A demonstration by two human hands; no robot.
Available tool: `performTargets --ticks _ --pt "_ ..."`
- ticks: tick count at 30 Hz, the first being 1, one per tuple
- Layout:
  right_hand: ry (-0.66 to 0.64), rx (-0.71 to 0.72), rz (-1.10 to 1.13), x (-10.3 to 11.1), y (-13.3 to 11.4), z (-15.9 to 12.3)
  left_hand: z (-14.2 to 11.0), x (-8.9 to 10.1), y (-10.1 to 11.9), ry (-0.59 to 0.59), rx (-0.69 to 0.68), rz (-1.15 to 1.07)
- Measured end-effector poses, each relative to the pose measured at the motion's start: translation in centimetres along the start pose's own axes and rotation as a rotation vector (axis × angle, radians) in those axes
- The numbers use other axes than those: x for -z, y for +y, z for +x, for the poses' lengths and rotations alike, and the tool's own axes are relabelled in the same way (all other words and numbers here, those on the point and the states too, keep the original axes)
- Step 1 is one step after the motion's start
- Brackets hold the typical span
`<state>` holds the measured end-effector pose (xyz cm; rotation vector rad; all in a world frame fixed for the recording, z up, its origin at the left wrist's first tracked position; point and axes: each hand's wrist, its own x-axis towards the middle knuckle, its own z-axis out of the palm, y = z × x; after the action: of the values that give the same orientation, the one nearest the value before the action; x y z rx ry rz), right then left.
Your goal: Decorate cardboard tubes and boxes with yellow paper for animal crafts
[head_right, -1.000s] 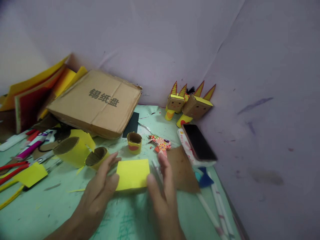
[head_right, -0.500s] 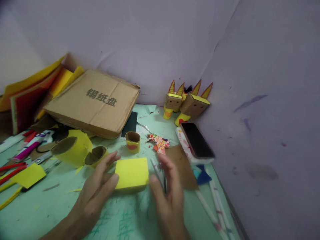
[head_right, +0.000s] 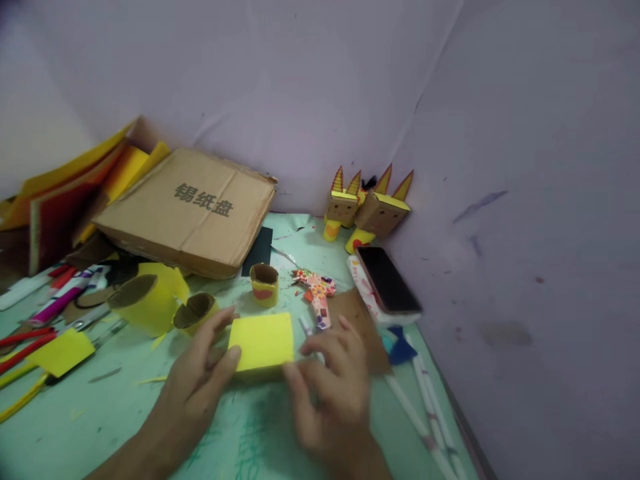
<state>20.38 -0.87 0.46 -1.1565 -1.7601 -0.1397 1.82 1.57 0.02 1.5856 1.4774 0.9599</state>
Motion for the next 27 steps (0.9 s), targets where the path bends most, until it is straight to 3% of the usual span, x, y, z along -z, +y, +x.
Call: performTargets --ticks 2,4,6,11,13,20,22,27 --pt "0.032 -0.042 -0.005 -0.2 0.2 -0.1 -0.1 -0.1 -0.1 0.047 -0.024 -0.005" --pt "0.127 -0.186 0.032 -0.3 0.5 -0.2 -0.3 0.0 -0.2 0.082 -0.007 -0.038" --pt "0.103 -0.313 0.142 -0.3 0.8 -0.4 -0.4 0.1 -0.2 0.056 0.024 -0.098" --pt "-0.385 -0.556 0.574 -1.4 1.0 -0.8 -0.8 0.1 0.1 -0.037 0.102 -0.261" --pt "-0.472 -0.669 0.662 -2.1 0.7 -1.1 -0.9 0.1 0.1 -0.013 0.123 -0.302" --pt "-0.371 -0.791 0.683 -1.9 -0.6 -1.3 -1.4 1.1 0.0 0.099 0.073 -0.342" --pt "-0.317 -0.765 0.725 -1.5 -1.3 -1.4 -1.5 1.5 0.2 0.02 0.071 -0.387" --pt "-0.249 -0.644 0.711 -1.3 -2.8 -1.9 -1.6 1.3 0.4 -0.315 0.094 -0.487"
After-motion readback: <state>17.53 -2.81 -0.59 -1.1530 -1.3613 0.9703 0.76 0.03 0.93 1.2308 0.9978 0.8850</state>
